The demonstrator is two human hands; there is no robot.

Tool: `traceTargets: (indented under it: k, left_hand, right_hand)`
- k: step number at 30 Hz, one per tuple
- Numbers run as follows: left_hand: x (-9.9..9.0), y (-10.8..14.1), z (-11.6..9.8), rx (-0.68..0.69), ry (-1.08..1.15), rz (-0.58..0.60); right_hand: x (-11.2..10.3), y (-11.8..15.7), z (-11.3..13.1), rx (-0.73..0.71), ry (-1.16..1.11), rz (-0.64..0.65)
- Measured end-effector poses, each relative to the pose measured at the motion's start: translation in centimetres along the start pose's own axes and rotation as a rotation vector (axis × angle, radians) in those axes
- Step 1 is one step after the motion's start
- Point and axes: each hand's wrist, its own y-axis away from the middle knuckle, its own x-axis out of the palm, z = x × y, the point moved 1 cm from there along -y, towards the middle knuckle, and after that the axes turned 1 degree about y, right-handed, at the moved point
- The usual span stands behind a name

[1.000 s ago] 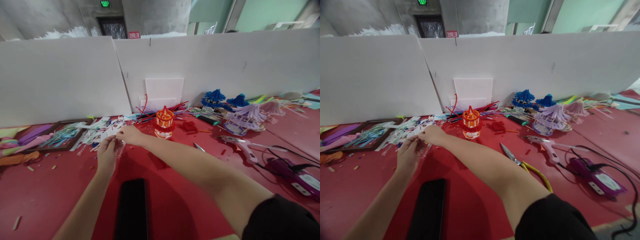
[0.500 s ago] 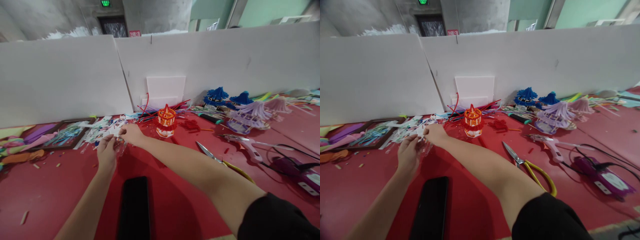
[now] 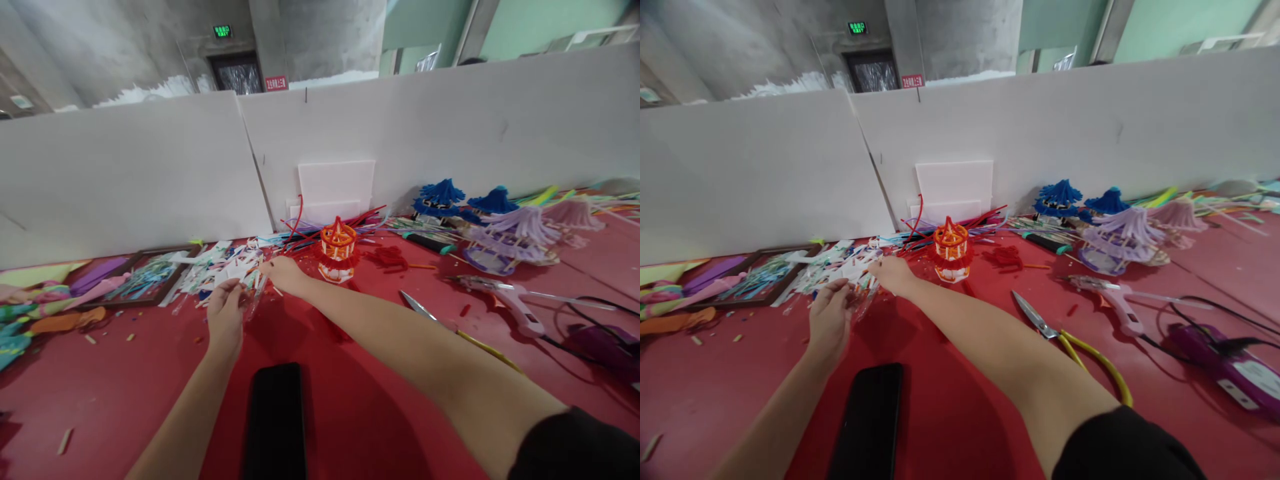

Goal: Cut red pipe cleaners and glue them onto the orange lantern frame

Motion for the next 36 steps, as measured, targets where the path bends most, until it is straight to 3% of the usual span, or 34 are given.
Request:
traceTargets:
  k: [8, 15, 22, 30, 36]
  left_hand:
    - [0.6, 0.6, 0.0, 0.019, -0.053, 0.047]
    - [1.3, 1.3, -0.2, 0.030, -0.096, 0.102]
    - [1.1, 1.0, -0.4, 0.042, -0.091, 0.125]
    - [1.7, 1.8, -0.6, 0.076, -0.088, 0.236]
    - [1.7, 2.8, -1.5, 0.230, -0.202, 0.154]
  right_hand:
    - [1.4, -0.7, -2.6, 0.052, -0.276, -0.051]
    - [1.2, 0.0, -2.2, 0.077, -0.562, -0.035]
    - [0.6, 0.8, -1.4, 0.118, -0.811, 0.106]
    - [-0.2, 1.9, -1.6, 0.148, -1.023, 0.270]
    - [-0.8, 3.6, -1.2, 0.218, -1.112, 0.456]
